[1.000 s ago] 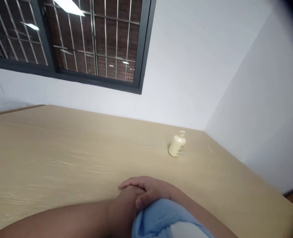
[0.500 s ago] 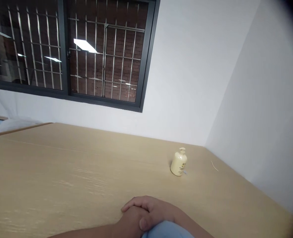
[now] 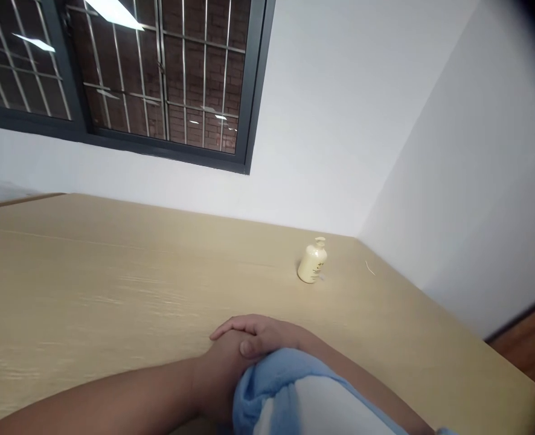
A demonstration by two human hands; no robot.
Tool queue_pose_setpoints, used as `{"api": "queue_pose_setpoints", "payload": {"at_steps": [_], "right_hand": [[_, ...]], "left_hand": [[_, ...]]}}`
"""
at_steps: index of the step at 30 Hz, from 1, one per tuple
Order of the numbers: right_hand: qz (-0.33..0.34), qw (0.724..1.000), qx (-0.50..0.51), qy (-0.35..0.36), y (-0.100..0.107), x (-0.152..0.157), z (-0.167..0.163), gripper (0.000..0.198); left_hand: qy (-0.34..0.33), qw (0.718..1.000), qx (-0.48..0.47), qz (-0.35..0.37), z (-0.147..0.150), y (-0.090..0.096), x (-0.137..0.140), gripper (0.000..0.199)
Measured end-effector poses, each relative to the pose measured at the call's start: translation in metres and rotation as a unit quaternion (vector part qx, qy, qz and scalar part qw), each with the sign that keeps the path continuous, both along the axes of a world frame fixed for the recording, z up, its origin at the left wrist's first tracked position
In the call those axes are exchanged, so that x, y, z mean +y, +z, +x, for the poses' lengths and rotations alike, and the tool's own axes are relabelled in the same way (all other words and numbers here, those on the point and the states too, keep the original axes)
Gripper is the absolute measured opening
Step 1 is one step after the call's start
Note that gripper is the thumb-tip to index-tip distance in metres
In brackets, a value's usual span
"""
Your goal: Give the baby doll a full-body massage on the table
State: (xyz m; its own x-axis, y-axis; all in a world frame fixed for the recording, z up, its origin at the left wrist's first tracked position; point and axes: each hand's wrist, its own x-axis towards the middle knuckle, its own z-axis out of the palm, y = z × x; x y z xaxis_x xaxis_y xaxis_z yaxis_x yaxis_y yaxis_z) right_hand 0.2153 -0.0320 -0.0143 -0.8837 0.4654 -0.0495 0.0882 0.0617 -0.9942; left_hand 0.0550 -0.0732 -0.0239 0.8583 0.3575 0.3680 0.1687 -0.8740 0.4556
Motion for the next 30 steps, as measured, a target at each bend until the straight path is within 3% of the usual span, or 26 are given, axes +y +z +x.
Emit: {"api": "queue_pose_setpoints", "payload": {"at_steps": [11, 25, 30], "right_hand": [[0.04, 0.999, -0.022, -0.005, 0.005, -0.001, 0.0, 0.074], [0.055, 0.998, -0.031, -0.005, 0.005, 0.001, 0.001, 0.071], [0.057, 0.998, -0.026, -0.003, 0.004, 0.001, 0.0, 0.07]], "left_hand": [[-0.024, 0.998, -0.032, -0.054, -0.005, 0.009, 0.0, 0.043], [-0.046, 0.998, -0.027, -0.017, -0.002, -0.01, 0.009, 0.045], [-0.021, 0.999, -0.032, -0.023, -0.002, -0.019, 0.011, 0.045]]}}
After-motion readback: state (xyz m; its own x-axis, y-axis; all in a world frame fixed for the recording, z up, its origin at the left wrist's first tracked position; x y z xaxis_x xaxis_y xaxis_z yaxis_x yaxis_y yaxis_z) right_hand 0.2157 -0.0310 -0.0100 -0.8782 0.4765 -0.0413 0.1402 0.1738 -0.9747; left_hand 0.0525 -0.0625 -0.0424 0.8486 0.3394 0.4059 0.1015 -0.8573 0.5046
